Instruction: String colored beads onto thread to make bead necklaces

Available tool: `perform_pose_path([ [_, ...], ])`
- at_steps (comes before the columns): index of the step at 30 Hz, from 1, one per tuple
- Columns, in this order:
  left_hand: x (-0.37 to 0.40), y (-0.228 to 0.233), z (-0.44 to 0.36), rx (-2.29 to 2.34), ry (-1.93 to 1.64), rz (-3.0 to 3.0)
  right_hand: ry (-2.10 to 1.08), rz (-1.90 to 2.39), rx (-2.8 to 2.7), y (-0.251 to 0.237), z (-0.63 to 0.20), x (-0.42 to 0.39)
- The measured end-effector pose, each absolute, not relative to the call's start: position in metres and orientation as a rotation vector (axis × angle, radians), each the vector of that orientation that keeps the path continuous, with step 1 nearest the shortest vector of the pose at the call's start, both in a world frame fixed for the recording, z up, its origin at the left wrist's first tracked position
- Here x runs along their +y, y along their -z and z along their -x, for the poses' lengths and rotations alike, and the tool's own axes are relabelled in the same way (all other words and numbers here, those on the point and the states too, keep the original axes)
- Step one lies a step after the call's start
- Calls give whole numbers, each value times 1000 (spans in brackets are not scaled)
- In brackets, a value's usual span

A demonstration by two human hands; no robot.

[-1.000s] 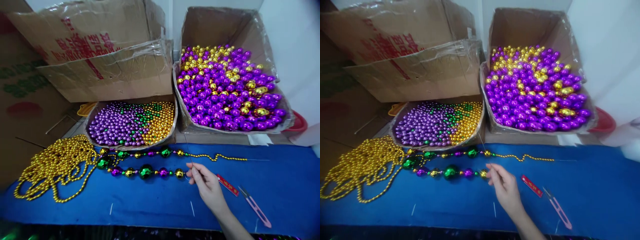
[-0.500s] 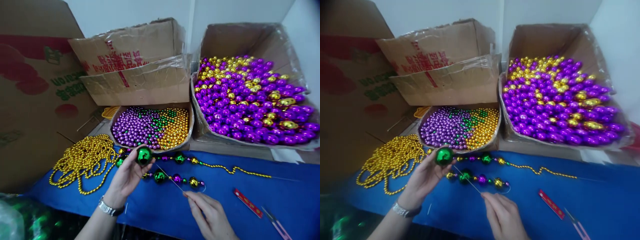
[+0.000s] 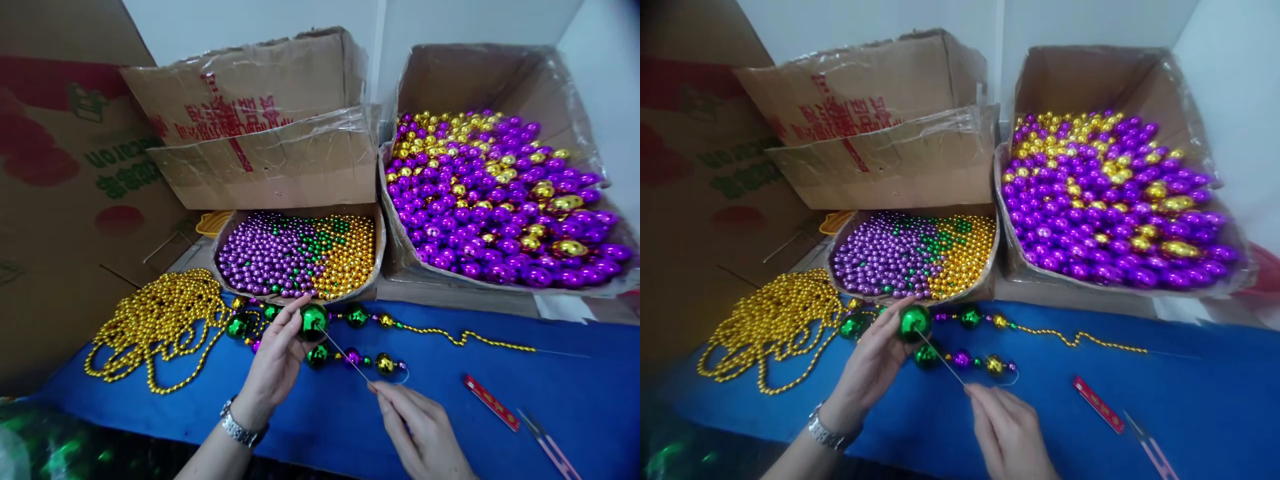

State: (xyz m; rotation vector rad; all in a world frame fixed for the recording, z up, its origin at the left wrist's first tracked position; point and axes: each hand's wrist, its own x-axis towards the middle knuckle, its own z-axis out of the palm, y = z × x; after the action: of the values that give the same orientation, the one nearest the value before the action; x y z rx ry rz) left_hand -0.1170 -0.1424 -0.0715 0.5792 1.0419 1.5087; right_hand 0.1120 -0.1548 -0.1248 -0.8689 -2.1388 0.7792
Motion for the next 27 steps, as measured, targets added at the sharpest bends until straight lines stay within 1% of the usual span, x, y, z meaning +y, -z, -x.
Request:
perform_pose_path([
  [7, -144, 73, 116, 1211, -1521, -766, -675, 863, -2201, 126, -121, -153],
  [11, -144, 68, 115, 1244, -1545, -775, -609, 859, -2208, 124, -123, -153],
  [15, -143, 67, 114, 1228, -1544, -732, -610, 872, -2214, 124, -124, -152],
  [23, -142, 66, 115, 1244, -1546, -737, -725, 912, -2243, 124, -129, -152],
  [27, -144, 67, 112, 1279, -1552, -839, -651, 900, -2265, 128, -128, -151],
])
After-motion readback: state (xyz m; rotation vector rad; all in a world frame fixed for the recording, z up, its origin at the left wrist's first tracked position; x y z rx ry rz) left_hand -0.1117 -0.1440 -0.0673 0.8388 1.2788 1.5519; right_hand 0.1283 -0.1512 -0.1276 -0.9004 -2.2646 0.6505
